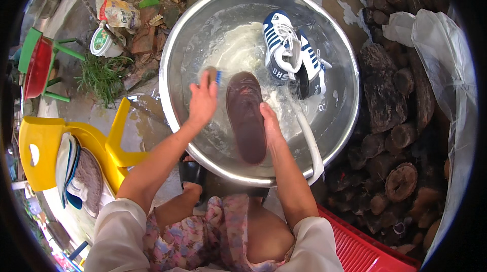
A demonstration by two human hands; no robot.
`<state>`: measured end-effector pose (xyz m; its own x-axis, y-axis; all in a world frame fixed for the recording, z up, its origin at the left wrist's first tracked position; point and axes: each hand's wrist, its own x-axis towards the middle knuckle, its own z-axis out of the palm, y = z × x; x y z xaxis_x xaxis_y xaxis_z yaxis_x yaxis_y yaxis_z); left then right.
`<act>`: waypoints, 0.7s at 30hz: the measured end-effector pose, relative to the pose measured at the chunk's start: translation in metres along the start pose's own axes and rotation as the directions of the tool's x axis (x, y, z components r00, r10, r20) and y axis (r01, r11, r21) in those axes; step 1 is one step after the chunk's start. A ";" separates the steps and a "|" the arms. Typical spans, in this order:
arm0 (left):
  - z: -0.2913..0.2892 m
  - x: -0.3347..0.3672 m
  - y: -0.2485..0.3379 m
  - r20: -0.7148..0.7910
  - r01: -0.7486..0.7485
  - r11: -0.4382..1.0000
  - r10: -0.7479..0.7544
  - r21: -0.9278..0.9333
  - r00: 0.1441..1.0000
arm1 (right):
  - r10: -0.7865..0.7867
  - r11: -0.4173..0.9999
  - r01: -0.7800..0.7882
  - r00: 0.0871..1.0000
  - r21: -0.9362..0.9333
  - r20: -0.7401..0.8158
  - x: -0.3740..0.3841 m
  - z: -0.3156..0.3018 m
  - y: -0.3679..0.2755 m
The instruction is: The person cleans several shoes in a large metal basin filled with soapy water. They scrub a blue slipper and a brown shoe using a handheld brush, then thoroughly scrub a white and blue athletic shoe, cleaning the sides, soles, and laces.
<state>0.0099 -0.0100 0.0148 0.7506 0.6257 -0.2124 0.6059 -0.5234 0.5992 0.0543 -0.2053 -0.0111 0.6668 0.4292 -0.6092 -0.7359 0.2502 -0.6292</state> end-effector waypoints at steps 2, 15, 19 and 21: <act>-0.006 0.010 -0.005 0.116 0.133 0.991 -0.129 -0.020 0.985 | -0.076 0.977 0.060 0.994 -0.204 -0.074 0.010 -0.023 0.009; 0.028 -0.017 -0.017 0.317 0.220 0.842 -0.063 -0.493 0.947 | -0.128 0.088 -0.029 0.991 -0.996 -0.040 0.070 0.015 -0.035; 0.011 -0.015 -0.043 0.316 0.327 0.796 -0.181 -0.509 0.931 | -0.075 -0.375 0.021 0.996 -0.927 0.053 0.091 0.091 -0.079; 0.017 -0.020 -0.026 0.399 0.372 0.795 -0.180 -0.479 0.899 | -0.185 -0.549 0.085 0.958 -0.831 0.220 0.096 0.085 -0.082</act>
<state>-0.0162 -0.0190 -0.0096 0.6709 0.4257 -0.6072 0.6349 0.0934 0.7669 0.1689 -0.1106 0.0233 0.7487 0.5558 -0.3613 0.5586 -0.8224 -0.1075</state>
